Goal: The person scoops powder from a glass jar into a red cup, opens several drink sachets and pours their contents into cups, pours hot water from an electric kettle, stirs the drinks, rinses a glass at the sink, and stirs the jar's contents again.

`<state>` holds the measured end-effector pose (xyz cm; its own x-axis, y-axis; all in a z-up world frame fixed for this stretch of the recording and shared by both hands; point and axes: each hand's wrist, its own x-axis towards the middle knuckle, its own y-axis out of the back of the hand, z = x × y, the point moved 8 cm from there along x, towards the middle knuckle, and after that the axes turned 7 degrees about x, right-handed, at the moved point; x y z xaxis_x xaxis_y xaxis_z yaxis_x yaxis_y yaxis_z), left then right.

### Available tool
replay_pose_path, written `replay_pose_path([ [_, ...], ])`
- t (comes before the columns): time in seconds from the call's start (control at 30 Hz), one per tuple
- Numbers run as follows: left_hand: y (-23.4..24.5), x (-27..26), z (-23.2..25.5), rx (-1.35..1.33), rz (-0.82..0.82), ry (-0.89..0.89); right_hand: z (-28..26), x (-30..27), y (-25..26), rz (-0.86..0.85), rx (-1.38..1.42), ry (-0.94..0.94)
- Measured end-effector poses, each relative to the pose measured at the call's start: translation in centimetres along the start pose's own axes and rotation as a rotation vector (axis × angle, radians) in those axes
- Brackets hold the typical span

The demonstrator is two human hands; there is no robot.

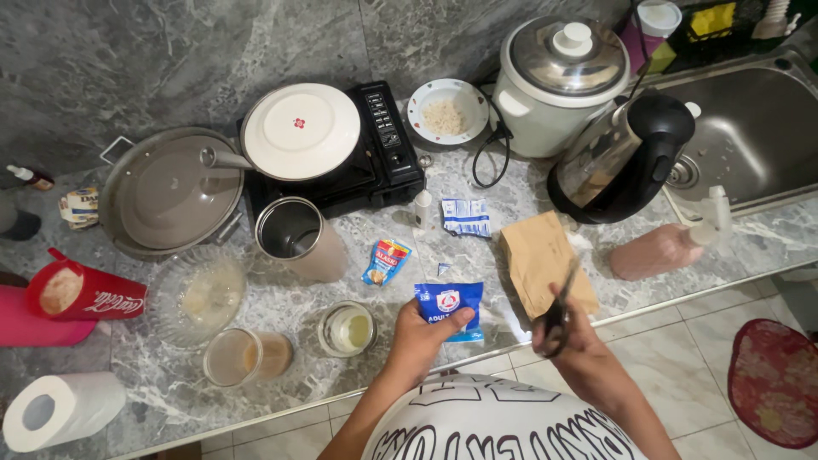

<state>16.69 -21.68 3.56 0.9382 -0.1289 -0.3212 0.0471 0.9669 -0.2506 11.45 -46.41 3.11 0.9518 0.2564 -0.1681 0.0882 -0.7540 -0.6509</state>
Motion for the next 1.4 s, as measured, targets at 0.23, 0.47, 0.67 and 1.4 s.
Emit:
replay_pose_path([
  [0.23, 0.0, 0.3, -0.2, 0.045, 0.000, 0.025, 0.7, 0.2, -1.3, -0.160, -0.592, -0.225],
  [0.47, -0.4, 0.1, -0.1, 0.034, -0.112, 0.053, -0.1, 1.4, -2.0, -0.295, -0.557, -0.229],
  [0.67, 0.0, 0.1, 0.0, 0.061, -0.120, 0.078, -0.1, 1.5, -1.7, -0.301, -0.544, -0.235],
  [1.4, -0.5, 0.6, 0.8, -0.110, -0.096, 0.029, 0.6, 2.3, -2.9, -0.298, -0.382, -0.178],
])
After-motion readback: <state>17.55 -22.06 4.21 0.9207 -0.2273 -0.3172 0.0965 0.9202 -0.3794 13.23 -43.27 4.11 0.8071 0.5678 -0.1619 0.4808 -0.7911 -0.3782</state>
